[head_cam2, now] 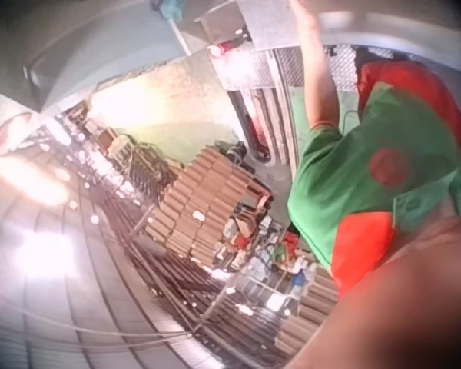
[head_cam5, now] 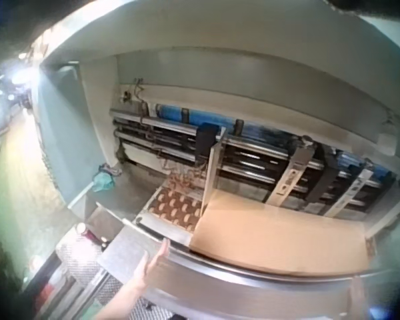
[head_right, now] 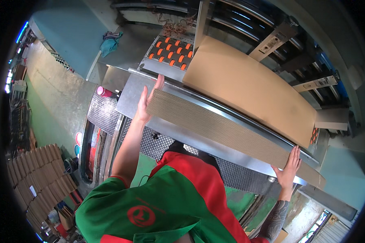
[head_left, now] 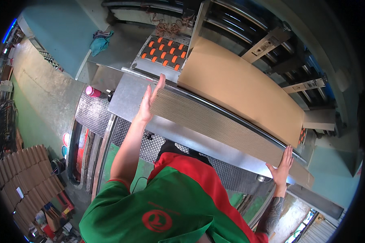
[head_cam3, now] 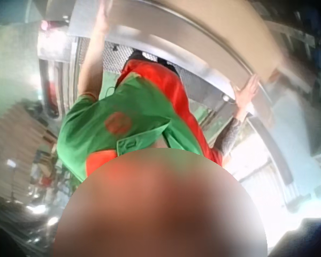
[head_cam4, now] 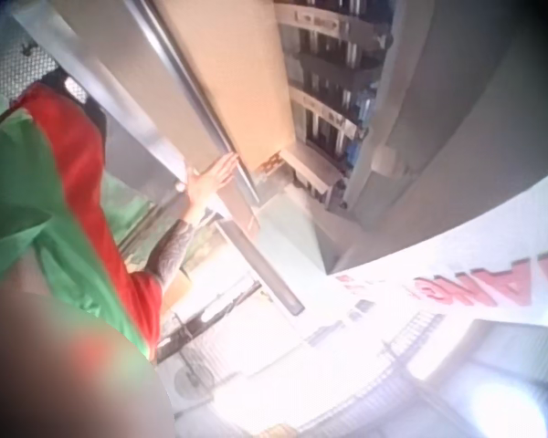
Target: The person repeatedly picks up flat cardboard sheets from a stack, places them on a conveyor-fed machine, and pushes them through the rollers. They also wipe the machine's metal surface with a cloth between cycles.
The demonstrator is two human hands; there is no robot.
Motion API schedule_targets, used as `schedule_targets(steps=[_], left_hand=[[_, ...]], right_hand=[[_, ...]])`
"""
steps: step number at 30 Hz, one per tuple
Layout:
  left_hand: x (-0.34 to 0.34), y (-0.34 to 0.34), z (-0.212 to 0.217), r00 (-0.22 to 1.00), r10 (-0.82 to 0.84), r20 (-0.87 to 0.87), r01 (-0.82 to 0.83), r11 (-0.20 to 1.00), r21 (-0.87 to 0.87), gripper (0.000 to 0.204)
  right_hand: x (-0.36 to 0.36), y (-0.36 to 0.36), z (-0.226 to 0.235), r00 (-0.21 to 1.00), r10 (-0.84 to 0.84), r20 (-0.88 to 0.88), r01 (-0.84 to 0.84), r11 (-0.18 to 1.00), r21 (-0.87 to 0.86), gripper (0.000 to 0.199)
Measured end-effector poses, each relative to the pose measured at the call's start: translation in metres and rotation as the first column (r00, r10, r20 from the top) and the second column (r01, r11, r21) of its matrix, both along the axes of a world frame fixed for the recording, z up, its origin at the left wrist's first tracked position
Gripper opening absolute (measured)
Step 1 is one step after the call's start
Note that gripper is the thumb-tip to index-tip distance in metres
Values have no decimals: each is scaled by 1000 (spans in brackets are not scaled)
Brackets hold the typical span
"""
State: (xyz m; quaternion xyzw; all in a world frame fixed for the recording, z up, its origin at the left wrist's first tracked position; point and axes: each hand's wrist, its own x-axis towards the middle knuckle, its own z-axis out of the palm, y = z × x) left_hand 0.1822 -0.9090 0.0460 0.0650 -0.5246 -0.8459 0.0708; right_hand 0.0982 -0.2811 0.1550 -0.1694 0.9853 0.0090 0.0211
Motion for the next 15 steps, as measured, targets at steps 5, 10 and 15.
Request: schedule_targets(steps=[5,10,15], left_hand=[[-3,20,-6,975,217,-50,-219,975,-29,88],[-4,20,-7,999,-14,-44,14,1000,-5,85],[-6,39,-8,987,155,-29,-157,985,-73,88]], right_hand=[[-4,13,1,1000,16,-22,-16,1000,19,135],[-4,23,-3,999,33,-40,-34,999,-18,135],[-8,35,-3,1000,11,-16,-10,1000,14,135]])
